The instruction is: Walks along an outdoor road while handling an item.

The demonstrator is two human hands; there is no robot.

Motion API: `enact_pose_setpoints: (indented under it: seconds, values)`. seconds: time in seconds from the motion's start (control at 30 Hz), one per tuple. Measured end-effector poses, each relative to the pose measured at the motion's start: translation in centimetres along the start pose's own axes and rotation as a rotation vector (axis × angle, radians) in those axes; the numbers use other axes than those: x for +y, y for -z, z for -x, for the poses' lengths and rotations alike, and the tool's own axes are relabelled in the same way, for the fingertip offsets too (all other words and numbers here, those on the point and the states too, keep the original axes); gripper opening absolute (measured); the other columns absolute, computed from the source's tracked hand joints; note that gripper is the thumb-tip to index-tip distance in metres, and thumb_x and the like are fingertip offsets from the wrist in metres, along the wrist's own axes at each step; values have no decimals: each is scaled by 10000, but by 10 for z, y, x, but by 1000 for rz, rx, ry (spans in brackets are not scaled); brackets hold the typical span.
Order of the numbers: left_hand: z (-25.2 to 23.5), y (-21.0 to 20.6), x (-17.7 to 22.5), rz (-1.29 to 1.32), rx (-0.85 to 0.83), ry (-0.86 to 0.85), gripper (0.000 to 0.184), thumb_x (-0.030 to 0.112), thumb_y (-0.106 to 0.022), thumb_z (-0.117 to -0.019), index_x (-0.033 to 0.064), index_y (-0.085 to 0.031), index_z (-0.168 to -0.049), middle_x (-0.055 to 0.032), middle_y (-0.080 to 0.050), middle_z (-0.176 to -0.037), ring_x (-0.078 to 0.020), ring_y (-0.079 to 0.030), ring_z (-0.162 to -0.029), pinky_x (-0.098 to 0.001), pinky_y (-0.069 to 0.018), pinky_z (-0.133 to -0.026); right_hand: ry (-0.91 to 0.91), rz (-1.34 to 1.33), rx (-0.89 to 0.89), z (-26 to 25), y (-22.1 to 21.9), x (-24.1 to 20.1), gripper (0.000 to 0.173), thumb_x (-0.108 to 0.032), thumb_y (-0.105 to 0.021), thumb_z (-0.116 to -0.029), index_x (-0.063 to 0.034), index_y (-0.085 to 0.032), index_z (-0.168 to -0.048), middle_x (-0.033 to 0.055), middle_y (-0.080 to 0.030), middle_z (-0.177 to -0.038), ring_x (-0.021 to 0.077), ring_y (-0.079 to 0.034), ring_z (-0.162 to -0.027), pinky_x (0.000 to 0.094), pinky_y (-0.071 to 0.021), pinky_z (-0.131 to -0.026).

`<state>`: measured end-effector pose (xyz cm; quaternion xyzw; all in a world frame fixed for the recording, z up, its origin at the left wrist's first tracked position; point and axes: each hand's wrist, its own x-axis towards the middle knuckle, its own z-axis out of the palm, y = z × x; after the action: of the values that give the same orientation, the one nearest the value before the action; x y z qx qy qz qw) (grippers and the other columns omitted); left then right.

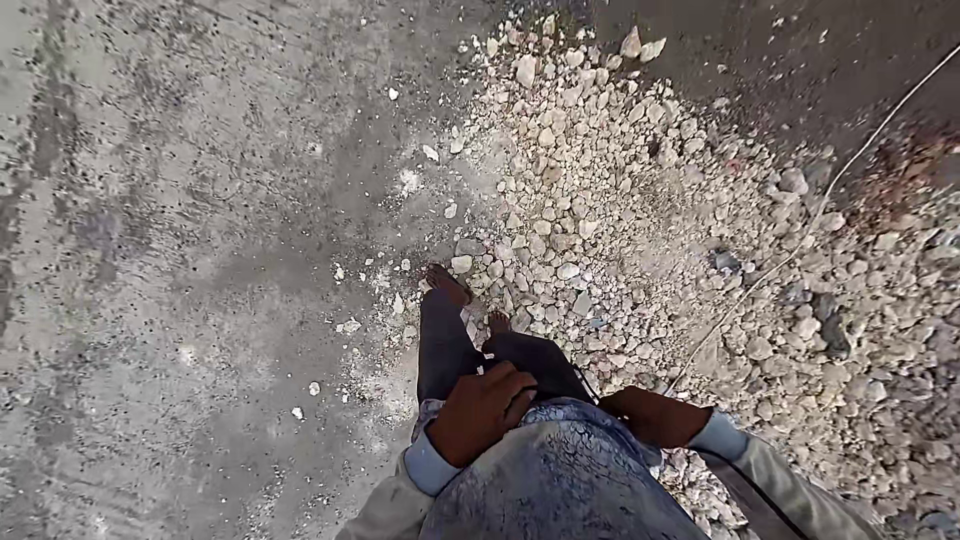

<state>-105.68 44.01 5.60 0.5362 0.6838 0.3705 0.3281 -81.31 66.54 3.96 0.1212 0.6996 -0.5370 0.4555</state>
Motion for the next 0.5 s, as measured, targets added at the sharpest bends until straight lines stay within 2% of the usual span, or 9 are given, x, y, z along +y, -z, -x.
enact_pose_setpoints:
  seconds: [0.1,0.2,0.27,0.3,0.37,0.43,0.5]
  values:
    - [-62,48,-39,-20,-26,-142,195,202,-603,-1015,71,-739,-1067,-101,-686,-881,-210,-681,-694,-358,-570,-583,-98,27,106,-29,43,-38,237,-219,-663,-956,12,-716,-958,196,-708,-871,368,-697,-861,619,-529,-800]
    - [-133,108,-92,-45,-96,-278,204,187,-581,-1028,53,-732,-1051,-118,-678,-887,-242,-686,-706,-388,-570,-589,-133,7,219,-60,98,-90,214,-196,-682,-940,10,-725,-899,193,-707,-825,365,-698,-815,615,-529,-769]
    - [-179,164,-127,-52,-196,-350,231,189,-541,-1050,43,-720,-1070,-135,-685,-941,-270,-698,-780,-419,-582,-655,-70,-76,236,-79,141,-121,179,-193,-674,-924,-34,-732,-865,121,-704,-758,274,-694,-726,562,-548,-689]
    - [-196,197,-137,-42,-259,-378,243,192,-524,-1059,39,-711,-1086,-142,-684,-965,-277,-697,-812,-428,-582,-682,-46,-153,213,-85,158,-142,165,-209,-681,-916,-64,-735,-857,67,-701,-734,201,-682,-688,502,-554,-653]
    - [-225,265,-148,-9,-304,-453,232,186,-527,-1057,38,-703,-1082,-133,-670,-947,-263,-686,-792,-409,-574,-659,54,-298,164,-91,195,-187,165,-196,-677,-913,-67,-707,-814,3,-656,-678,90,-618,-618,376,-514,-580]
    - [-244,323,-157,11,-354,-454,227,196,-528,-1059,49,-699,-1081,-123,-659,-944,-252,-677,-799,-402,-570,-670,94,-400,146,-97,229,-219,132,-188,-697,-913,-80,-723,-839,-22,-672,-695,50,-619,-628,321,-523,-586]
    - [-263,377,-175,2,-456,-369,232,222,-543,-1058,67,-711,-1101,-119,-677,-995,-252,-687,-887,-418,-581,-773,64,-396,147,-122,267,-245,82,-166,-726,-887,-91,-753,-909,-6,-712,-749,77,-658,-667,350,-559,-627]
